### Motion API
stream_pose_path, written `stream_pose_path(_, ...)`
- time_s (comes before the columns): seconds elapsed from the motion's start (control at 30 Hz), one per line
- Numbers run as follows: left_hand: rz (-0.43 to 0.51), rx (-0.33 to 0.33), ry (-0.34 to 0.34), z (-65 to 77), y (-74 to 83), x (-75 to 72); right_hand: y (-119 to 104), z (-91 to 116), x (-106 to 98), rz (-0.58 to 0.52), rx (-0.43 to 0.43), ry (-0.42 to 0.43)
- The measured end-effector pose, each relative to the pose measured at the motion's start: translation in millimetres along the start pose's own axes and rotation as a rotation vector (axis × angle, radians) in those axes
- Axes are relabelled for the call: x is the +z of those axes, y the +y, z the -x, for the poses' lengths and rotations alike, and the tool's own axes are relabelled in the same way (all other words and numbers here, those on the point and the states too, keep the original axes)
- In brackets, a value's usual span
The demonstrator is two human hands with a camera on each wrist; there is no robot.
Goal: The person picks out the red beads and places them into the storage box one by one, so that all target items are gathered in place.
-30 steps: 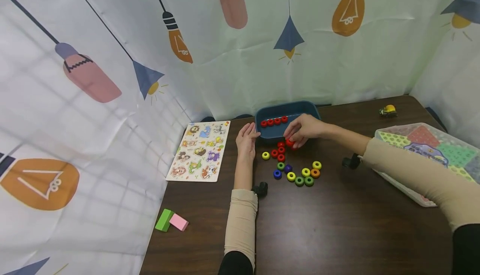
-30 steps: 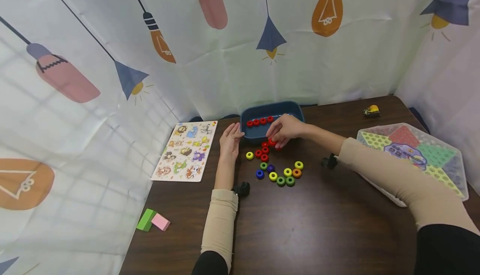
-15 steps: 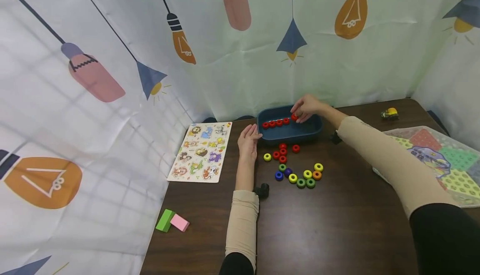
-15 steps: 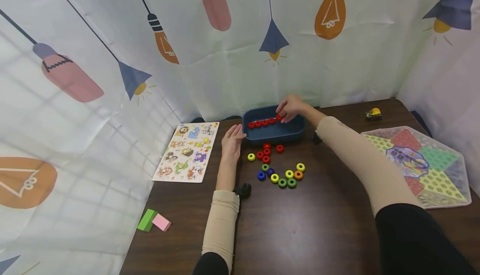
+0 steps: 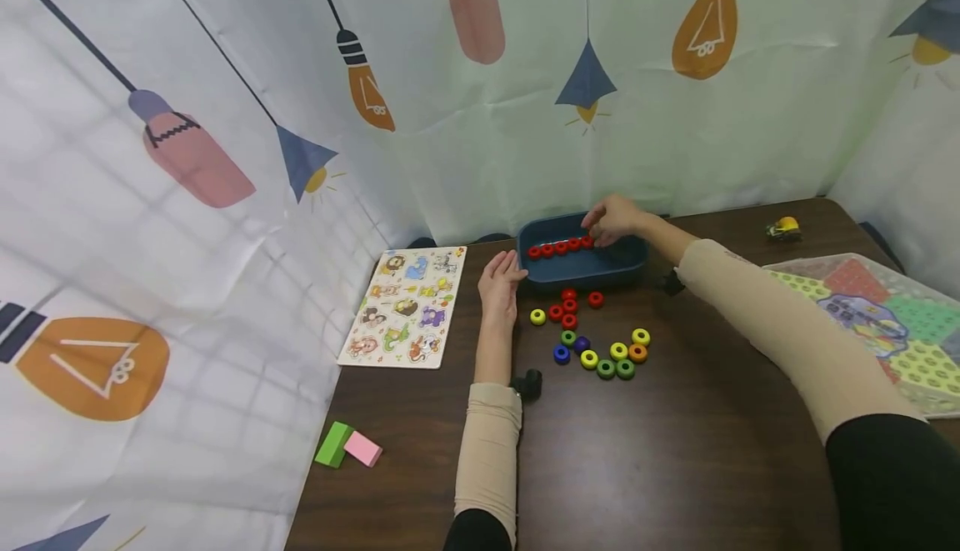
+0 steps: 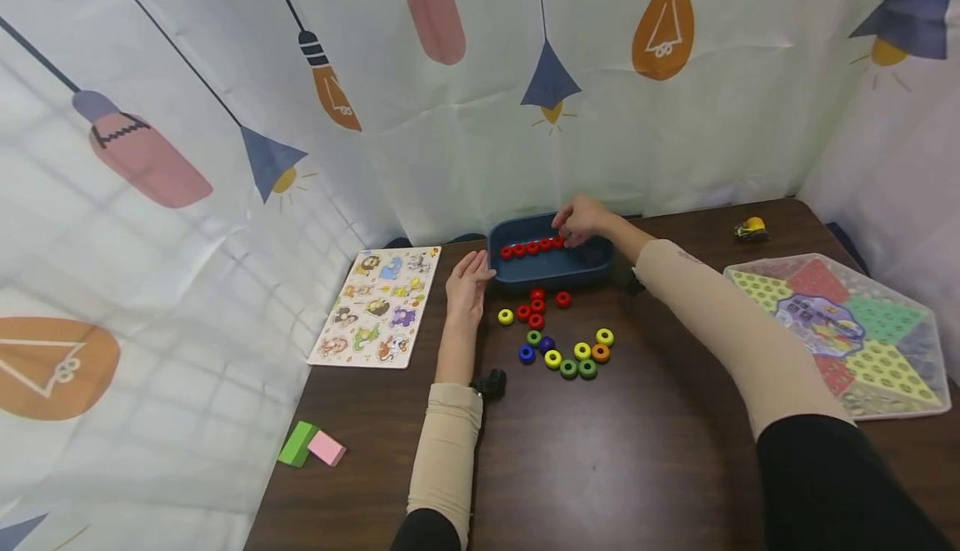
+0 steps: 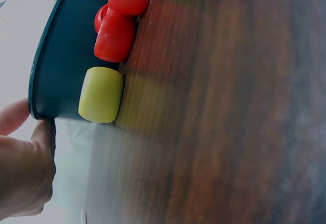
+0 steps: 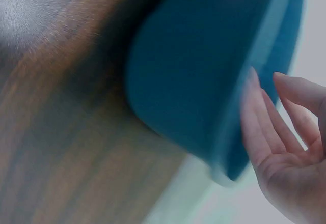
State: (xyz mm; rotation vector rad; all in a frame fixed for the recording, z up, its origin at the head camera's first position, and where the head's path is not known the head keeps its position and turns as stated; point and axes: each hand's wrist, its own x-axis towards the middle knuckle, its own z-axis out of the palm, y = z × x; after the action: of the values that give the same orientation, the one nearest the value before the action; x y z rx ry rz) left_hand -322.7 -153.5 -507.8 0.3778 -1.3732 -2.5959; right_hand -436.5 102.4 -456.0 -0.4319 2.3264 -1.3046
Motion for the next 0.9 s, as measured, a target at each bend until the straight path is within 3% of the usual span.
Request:
stream_pose_path(0.23, -0.028, 0.002, 0.013, 1.8, -0.4, -2.8, -37, 42, -1, 0.071, -0.127, 0.037)
stream_pose_path(0.4, -0.033, 0.005, 0.005, 2.9, 0.1, -1.4, -45, 80, 15, 0.194, -0.239, -0.041)
stream_pose_path(0.53, -0.03, 0.013, -0.005, 2.8, 0.5, 0.3, -37, 102, 32, 0.324, -0.297, -0.148)
stream_pose_path(0.67, -0.027, 0.02, -0.013, 3.8, 1.2, 0.8, -22, 111, 50, 0.471, -0.364, -0.181)
stream_pose_path(0.9, -0.03, 0.024, -0.007, 5.4, 2.5, 2.3, 3, 113, 71, 0.538, -0.317, -0.211)
